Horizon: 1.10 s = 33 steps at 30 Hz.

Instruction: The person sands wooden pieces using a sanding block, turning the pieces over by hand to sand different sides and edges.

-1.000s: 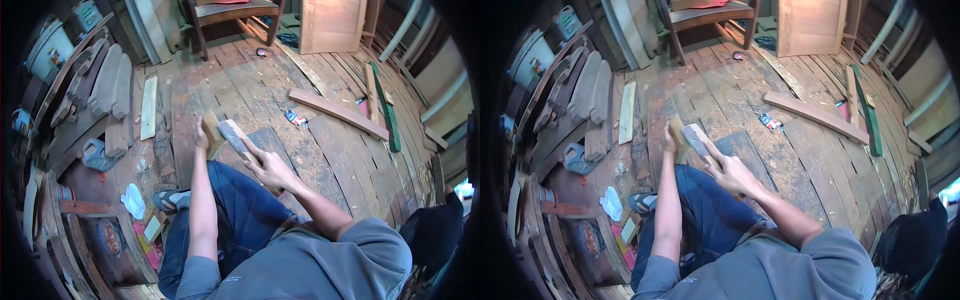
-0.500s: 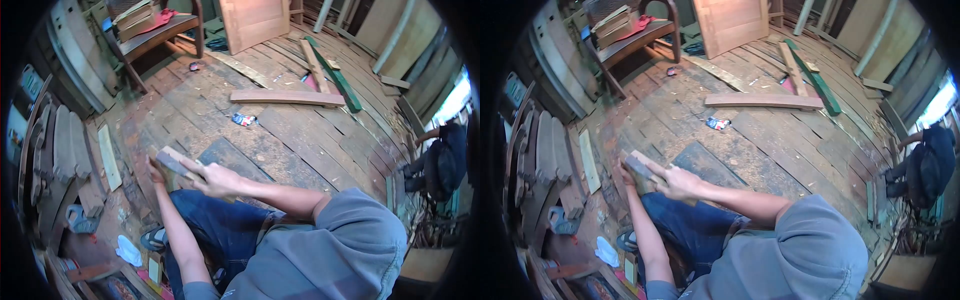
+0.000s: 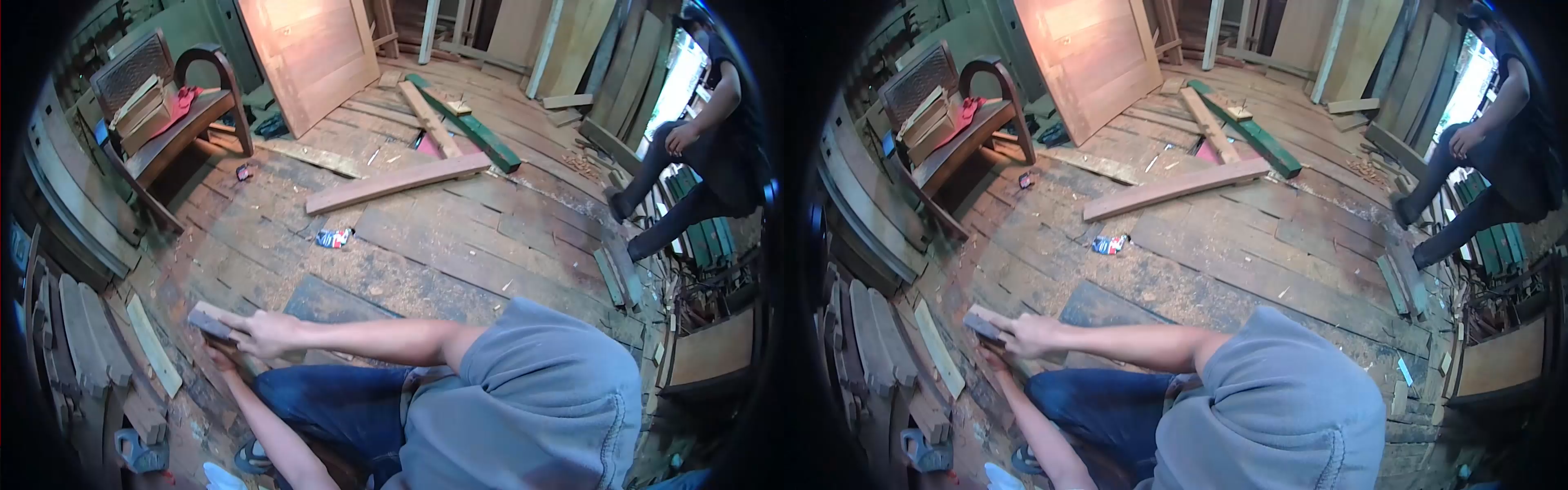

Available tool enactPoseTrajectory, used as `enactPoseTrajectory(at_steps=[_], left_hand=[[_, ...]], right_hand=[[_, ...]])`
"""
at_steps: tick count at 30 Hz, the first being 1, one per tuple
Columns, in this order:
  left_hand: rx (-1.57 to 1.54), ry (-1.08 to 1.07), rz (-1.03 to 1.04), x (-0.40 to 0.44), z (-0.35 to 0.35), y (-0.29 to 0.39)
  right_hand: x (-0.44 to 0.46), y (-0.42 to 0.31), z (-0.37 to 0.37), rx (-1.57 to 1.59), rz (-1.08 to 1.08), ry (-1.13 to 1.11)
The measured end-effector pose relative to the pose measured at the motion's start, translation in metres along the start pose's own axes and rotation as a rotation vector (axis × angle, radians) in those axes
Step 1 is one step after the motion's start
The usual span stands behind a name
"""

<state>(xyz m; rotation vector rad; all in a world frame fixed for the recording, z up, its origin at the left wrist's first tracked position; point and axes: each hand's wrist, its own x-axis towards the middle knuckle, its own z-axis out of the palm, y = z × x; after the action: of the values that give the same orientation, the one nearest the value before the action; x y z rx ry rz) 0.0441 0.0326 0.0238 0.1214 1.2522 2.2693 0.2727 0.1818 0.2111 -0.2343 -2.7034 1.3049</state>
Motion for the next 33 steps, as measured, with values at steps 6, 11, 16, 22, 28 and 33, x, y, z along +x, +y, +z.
enactPoseTrajectory(at_steps=[6, 11, 16, 22, 28, 33], left_hand=[[0.525, 0.102, 0.405, 0.055, -0.074, -0.047], [0.609, 0.101, 0.418, 0.043, -0.06, -0.033], [0.112, -0.306, 0.227, 0.057, -0.073, -0.033], [0.711, 0.152, 0.506, 0.038, -0.059, -0.036], [0.723, 0.189, 0.484, 0.026, -0.034, -0.02], [0.561, 0.101, 0.462, 0.046, -0.062, -0.04]], right_hand=[[-0.067, 0.008, -0.007, -0.016, 0.006, -0.035], [-0.04, 0.012, 0.0, -0.012, -0.033, -0.066], [0.011, 0.006, 0.009, -0.032, -0.1, 0.002], [-0.032, -0.002, 0.007, -0.046, -0.078, -0.049], [-0.066, -0.01, -0.001, -0.059, -0.002, -0.084], [-0.051, -0.02, -0.006, -0.087, 0.009, -0.115]])
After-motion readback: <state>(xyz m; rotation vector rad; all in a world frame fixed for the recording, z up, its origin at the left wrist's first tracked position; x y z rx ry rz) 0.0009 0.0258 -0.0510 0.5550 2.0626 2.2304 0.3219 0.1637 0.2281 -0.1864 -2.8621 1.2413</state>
